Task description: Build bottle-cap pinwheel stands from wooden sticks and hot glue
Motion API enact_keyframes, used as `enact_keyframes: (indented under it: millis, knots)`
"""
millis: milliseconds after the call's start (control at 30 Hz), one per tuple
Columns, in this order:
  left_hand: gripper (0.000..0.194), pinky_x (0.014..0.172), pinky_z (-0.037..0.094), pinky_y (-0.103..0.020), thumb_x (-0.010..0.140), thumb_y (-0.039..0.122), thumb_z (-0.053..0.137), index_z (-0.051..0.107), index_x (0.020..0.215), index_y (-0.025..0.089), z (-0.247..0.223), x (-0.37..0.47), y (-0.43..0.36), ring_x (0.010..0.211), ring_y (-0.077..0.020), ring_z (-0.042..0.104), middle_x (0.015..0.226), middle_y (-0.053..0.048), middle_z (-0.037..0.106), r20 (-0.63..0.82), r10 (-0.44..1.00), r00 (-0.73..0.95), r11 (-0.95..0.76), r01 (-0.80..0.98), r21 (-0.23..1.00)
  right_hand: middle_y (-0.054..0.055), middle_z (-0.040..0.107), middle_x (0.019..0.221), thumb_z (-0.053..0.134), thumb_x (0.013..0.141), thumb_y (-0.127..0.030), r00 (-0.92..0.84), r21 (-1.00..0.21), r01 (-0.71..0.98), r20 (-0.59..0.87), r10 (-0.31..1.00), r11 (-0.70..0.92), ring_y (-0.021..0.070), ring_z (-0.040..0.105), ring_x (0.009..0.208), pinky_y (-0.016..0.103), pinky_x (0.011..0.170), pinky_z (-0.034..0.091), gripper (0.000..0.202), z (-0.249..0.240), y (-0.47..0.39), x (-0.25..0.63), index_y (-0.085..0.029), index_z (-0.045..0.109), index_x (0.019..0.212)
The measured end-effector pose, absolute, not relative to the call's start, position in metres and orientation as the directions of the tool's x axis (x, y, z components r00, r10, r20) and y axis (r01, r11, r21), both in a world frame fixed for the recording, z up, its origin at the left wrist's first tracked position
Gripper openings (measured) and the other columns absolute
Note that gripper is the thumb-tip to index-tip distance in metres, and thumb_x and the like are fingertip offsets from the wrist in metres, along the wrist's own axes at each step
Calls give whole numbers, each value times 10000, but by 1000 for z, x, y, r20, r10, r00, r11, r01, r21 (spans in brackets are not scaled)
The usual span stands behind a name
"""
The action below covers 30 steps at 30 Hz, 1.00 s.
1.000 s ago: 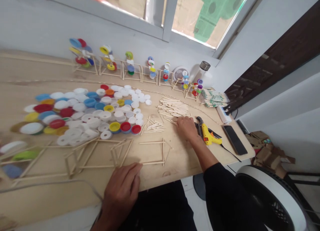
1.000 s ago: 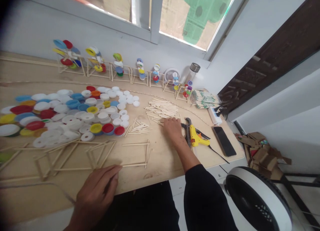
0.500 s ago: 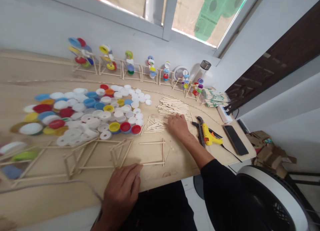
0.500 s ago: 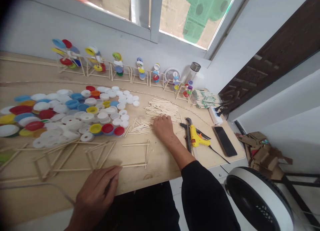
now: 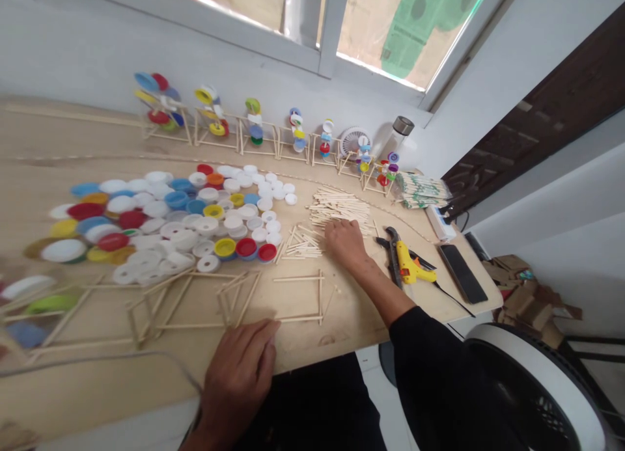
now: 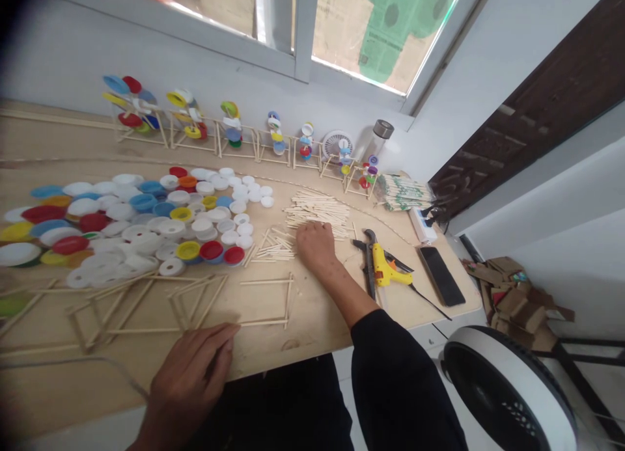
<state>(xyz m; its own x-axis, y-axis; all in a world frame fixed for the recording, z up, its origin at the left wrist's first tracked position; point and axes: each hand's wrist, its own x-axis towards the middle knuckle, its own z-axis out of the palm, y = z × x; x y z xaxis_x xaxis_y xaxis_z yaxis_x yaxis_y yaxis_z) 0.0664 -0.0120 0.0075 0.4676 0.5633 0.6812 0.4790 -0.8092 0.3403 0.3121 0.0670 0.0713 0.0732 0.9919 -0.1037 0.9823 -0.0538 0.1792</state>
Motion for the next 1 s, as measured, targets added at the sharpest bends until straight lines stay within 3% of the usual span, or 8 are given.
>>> enact_keyframes:
  millis: [1000]
  knots:
    - [204,781,496,-340,839,60,511,606,986,164,7,65,-13,799,-192,665,853,-75,719,663,583,469,-797,487,357,174,675,1042,383,936,-65,55,218,975,-77,996,-37,270,550,1005,402,826,340,257,86,71,306,-90,617,1041]
